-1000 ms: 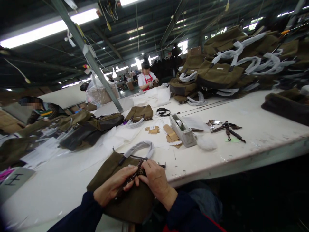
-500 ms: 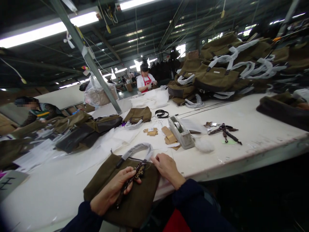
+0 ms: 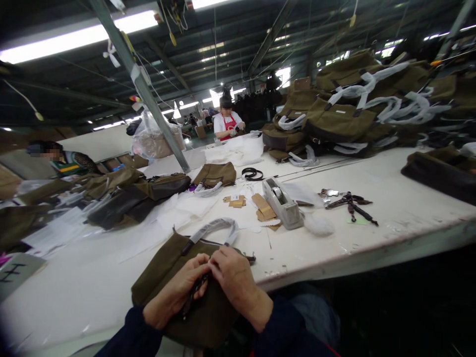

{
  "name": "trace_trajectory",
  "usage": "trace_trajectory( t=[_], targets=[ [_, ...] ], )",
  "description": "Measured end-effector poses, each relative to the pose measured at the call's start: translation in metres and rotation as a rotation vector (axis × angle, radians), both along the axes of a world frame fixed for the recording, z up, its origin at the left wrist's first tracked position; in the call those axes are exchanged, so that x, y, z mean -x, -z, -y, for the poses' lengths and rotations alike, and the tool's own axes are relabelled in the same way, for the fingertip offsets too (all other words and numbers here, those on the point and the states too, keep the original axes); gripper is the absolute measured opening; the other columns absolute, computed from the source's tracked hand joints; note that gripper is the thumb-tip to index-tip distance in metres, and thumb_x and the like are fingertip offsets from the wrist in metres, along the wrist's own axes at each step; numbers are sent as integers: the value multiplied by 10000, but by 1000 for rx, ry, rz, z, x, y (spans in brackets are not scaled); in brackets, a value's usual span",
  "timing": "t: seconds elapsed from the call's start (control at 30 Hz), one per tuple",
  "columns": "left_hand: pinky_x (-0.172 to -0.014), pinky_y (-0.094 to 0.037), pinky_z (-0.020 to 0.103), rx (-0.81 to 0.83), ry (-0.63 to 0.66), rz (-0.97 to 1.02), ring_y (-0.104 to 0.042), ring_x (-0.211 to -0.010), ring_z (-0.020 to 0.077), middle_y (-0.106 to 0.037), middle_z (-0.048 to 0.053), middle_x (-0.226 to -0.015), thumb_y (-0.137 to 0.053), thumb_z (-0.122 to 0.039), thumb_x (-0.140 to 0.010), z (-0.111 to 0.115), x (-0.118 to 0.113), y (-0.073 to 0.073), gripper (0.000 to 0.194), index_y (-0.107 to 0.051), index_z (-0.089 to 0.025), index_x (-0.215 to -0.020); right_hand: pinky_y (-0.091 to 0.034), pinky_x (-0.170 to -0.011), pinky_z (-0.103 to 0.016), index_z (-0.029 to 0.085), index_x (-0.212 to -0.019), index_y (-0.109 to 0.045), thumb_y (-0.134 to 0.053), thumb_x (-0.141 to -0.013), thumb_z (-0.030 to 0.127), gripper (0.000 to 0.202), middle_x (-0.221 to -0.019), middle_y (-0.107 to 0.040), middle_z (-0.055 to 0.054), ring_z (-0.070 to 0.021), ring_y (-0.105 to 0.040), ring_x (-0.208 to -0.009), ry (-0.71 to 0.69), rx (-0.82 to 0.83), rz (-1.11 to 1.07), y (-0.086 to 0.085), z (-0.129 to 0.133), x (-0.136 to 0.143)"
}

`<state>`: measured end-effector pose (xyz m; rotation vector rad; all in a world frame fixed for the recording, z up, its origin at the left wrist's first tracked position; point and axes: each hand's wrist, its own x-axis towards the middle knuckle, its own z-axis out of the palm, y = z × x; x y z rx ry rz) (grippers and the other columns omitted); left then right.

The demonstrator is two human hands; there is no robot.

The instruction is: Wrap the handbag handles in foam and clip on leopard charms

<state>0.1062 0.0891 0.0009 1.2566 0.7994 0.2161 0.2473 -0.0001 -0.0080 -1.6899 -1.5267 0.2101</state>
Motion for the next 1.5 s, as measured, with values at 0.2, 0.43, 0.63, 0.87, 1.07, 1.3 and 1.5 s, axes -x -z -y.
trace_trajectory(
  t=[0.2, 0.43, 0.63, 0.87, 1.07, 1.3, 1.5],
  targets=[
    [-330, -229, 156, 6, 2, 70, -409, -308, 72, -528, -53, -416, -567, -462, -886, 2, 5, 2, 270, -486, -206, -861, -481, -705, -276, 179, -877, -623, -598, -883, 106, 77, -891, -646, -45, -183, -610, -811, -11, -66, 164, 19, 5, 16],
    [-324, -207, 163, 8, 30, 55, -405, -306, 68, -539, -35, -421, -581, -558, -865, 0, 4, 2, 375, -494, -195, -819, -506, -701, -291, 185, -886, -617, -579, -904, 111, 86, -874, -640, -45, -190, -598, -804, -36, -122, 343, 22, 3, 21],
    [-299, -226, 139, -11, 53, 60, -427, -295, 65, -563, -39, -429, -620, -550, -827, -3, 4, 10, 389, -484, -185, -826, -507, -663, -298, 174, -870, -635, -620, -854, 68, 109, -867, -632, -56, -206, -603, -804, -115, -83, 425, 25, 7, 18],
    [-277, -251, 152, 2, 42, 129, -480, -312, 71, -701, 46, -634, -591, -498, -846, 2, 4, 7, 348, -447, -181, -871, -464, -723, -252, 223, -944, -657, -584, -923, 219, 76, -922, -632, -20, -150, -594, -814, -197, -4, 172, -48, -28, -18],
    [-269, -244, 170, 52, 37, 153, -479, -296, 78, -710, 69, -654, -597, -567, -828, 0, 4, 15, 394, -428, -210, -838, -426, -841, -264, 174, -1004, -654, -565, -946, 274, 146, -996, -668, -44, -159, -597, -917, -96, 106, 290, -61, -153, -42],
    [-286, -245, 174, 60, 90, 119, -453, -301, 83, -703, 66, -634, -540, -663, -806, -8, 3, 24, 495, -394, -204, -919, -415, -945, -317, 146, -1228, -581, -643, -905, 323, 374, -1189, -637, -131, -234, -564, -1133, -95, 301, 396, -15, -256, -31],
    [-381, -230, 193, 48, 105, 137, -452, -371, 89, -665, 48, -580, -572, -683, -789, -19, 1, 44, 529, -441, -190, -927, -445, -899, -321, 151, -1175, -614, -654, -890, 308, 328, -1147, -654, -140, -256, -591, -1095, -99, 405, 487, 11, -290, -29]
  ],
)
